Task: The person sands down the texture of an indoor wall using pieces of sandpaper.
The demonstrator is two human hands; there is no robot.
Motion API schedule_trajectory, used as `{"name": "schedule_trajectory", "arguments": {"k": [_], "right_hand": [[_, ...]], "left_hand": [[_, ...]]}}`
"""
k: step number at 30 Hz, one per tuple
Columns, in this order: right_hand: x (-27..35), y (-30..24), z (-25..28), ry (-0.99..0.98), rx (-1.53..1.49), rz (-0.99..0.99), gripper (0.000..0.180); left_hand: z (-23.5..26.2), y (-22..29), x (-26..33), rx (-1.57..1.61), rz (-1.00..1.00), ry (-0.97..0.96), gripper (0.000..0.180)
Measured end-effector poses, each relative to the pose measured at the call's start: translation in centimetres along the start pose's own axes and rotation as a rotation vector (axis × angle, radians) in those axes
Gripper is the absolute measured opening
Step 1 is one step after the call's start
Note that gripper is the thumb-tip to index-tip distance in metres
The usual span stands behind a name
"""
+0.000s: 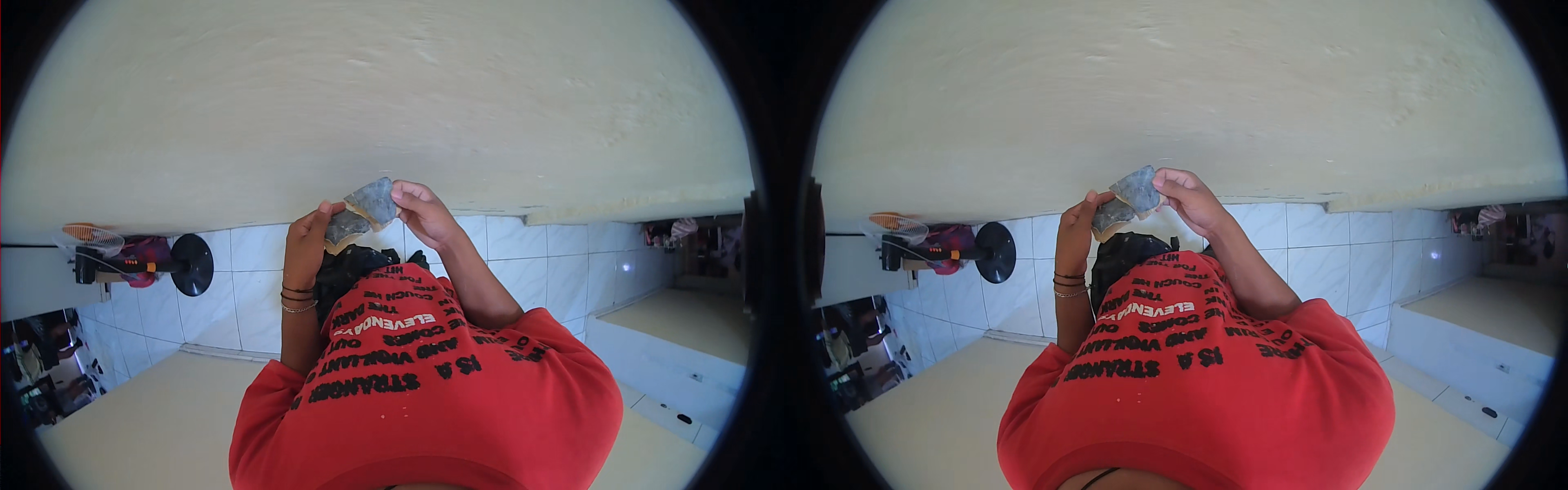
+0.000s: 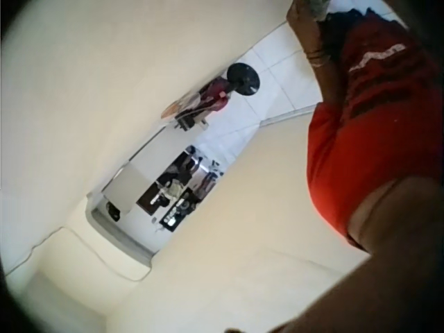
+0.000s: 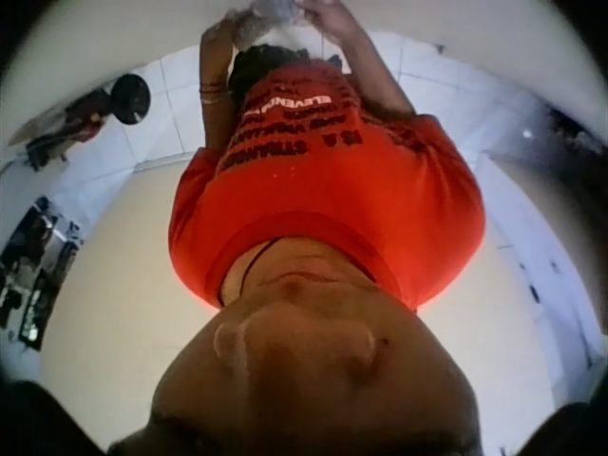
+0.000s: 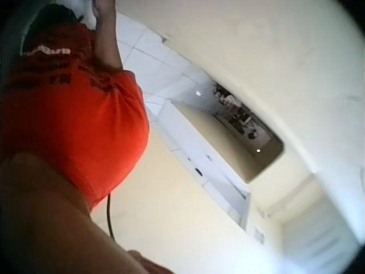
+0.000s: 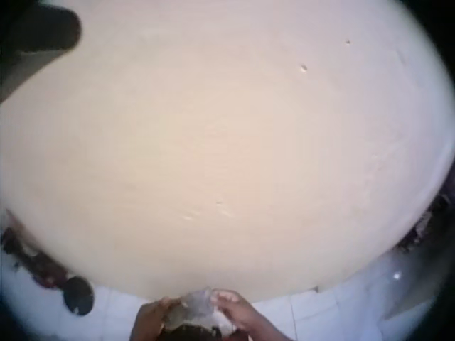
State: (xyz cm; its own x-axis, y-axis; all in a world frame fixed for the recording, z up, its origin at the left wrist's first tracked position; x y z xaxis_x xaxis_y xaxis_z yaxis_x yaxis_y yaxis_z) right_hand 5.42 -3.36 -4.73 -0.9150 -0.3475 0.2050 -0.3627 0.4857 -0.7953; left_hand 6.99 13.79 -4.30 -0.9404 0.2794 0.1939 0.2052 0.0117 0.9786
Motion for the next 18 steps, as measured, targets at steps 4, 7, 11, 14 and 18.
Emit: {"name": "schedule_trajectory", "arguments": {"k": [4,7,11,14,18], "right_hand": [[-2.1,1.2,-2.4,0.066,0.354,-0.073,0.019],[-3.6,2.5,-4.0,0.051,0.376,-0.108,0.021],[-3.3,4.2,-3.7,0.261,-0.106,-0.143,0.027],[-2.7,5.8,-5.4,0.12,-0.009,-0.269,0.038],[-2.3,7.2,-6.4,-0.01,0.154,-0.339,0.035]], "left_hand": [[1.6,0.4,0.2,0.179,-0.01,-0.09,0.04],[2.6,0.0,-0.3,0.0,0.01,-0.198,0.032],[4.7,0.2,-0.9,0.007,-0.037,-0.163,0.025],[5.3,0.3,-1.8,0.005,-0.066,-0.129,0.024],[4.5,-0.3,-2.8,0.012,-0.06,-0.243,0.023]]}}
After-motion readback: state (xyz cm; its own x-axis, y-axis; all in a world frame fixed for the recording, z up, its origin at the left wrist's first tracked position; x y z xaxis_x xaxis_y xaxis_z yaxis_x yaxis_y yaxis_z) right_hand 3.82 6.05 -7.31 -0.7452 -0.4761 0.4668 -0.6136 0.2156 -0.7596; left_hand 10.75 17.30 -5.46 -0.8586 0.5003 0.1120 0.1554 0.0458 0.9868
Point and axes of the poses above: each hand's wrist, its own x-axis away from the middle knuckle, its own z-axis out of the back of the hand, y = z × x, the point moved 7 cm from there along -x, towards the middle knuckle, and after that the axes turned 7 degrees about -z, right-handed, at the moved point
